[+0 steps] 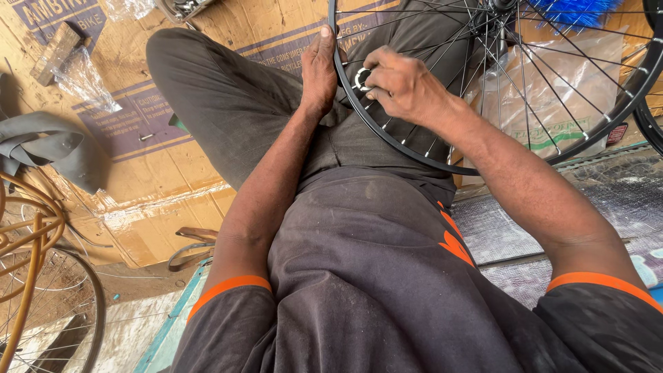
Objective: The person sits on the floor and uses a spoke wrench to tighten the nipples on a bicycle wheel rim. They rotate the wheel to access different spokes and continue the tightening process systematically.
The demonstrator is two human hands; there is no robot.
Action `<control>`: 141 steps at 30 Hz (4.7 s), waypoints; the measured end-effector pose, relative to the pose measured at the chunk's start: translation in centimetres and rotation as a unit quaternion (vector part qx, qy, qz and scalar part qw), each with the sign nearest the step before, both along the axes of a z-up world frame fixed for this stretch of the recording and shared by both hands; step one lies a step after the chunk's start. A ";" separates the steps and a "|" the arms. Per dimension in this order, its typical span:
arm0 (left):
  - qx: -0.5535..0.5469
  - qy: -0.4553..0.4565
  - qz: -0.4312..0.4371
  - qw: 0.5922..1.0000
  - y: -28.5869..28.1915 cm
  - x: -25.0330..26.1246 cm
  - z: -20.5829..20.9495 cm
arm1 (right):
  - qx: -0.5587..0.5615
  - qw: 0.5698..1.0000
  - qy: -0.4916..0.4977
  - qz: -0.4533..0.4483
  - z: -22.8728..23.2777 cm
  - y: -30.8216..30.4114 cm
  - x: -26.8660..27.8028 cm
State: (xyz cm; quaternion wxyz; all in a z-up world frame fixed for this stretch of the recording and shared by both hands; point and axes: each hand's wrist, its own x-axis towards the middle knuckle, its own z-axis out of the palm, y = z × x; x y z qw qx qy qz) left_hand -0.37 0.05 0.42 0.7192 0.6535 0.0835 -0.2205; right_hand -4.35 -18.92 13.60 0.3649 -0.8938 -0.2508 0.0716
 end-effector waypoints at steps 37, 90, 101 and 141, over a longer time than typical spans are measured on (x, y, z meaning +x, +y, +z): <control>0.011 0.112 0.079 0.991 -1.9 -1.7 7.3 | -0.094 0.983 -0.113 0.114 3.9 -6.3 1.0; -0.099 0.041 0.054 0.993 5.1 1.0 3.8 | -0.057 0.990 0.107 0.073 2.5 5.5 1.4; -0.116 0.036 0.064 0.991 4.8 1.9 3.7 | -0.253 0.943 0.213 0.042 -0.1 7.6 4.1; -0.122 0.075 0.098 0.985 2.6 3.3 6.0 | 0.015 0.992 -0.118 0.034 5.1 4.6 -0.6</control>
